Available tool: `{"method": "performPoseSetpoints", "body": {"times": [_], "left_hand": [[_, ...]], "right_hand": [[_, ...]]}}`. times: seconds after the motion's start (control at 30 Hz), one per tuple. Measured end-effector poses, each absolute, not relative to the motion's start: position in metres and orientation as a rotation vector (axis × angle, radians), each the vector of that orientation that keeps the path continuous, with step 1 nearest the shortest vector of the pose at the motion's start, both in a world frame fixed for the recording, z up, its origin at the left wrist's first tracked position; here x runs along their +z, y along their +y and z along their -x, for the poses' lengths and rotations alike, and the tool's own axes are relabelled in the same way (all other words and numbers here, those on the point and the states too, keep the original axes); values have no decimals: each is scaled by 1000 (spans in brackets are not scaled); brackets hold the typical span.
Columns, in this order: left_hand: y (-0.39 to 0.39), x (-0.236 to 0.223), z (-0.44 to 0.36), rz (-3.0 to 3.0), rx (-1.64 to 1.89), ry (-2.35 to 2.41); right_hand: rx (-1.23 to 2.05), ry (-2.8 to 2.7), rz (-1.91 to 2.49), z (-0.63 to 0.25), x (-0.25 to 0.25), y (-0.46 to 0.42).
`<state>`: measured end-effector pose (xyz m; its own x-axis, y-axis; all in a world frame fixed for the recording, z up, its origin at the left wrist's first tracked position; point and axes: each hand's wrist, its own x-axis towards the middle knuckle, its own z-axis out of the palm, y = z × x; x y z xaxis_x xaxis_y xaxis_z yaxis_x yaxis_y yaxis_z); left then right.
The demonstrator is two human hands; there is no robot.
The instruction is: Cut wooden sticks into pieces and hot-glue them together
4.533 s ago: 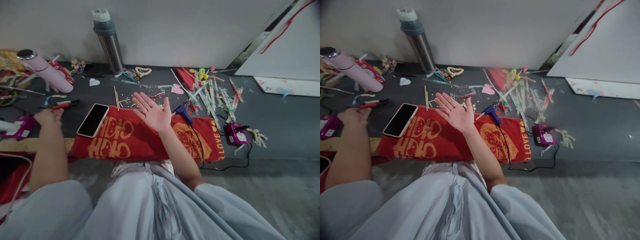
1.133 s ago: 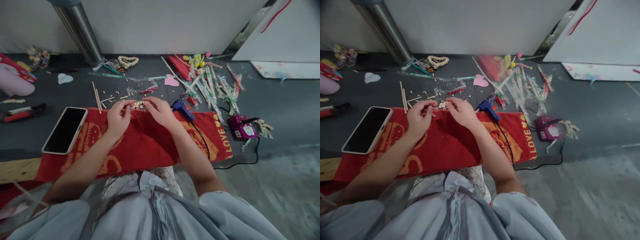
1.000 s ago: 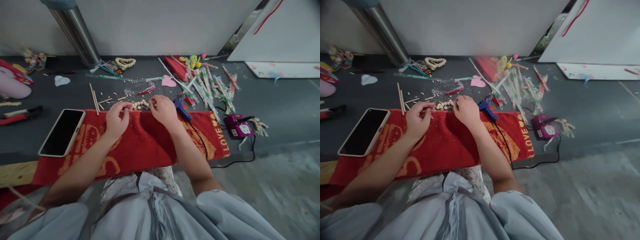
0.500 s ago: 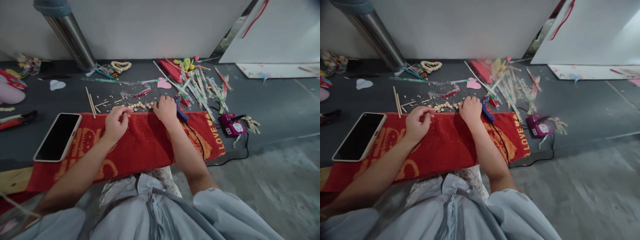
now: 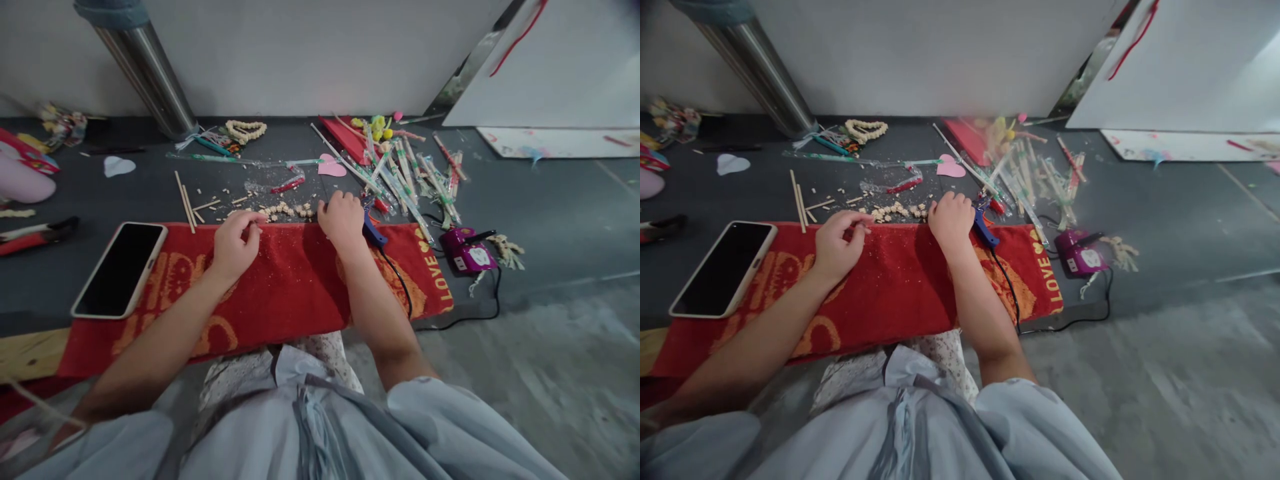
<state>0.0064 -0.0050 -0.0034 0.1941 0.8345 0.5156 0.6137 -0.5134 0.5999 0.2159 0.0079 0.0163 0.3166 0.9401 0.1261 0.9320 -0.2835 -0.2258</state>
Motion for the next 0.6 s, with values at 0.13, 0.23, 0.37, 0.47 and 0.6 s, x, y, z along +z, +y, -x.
{"method": "performPoseSetpoints", "body": {"times": [0.13,0.23,0.37,0.47,0.6], "left_hand": [[1,-5,-3,-2235,1213,1437],[8,-6,3,-2212,1162,1532],[19,-9,14,-2212,1110,1660],[28,-12,24,-2231,1105,1712],[35,-15,33,-2266,1043,1773]], "right_hand": [[43,-1729,2295,-215,19,7],[42,-1796,2215,-214,21,6],[48,-1888,2119,-211,19,5],[55,-1922,2066,-209,17,5],[74,-1980,1978,-207,13,6]]}}
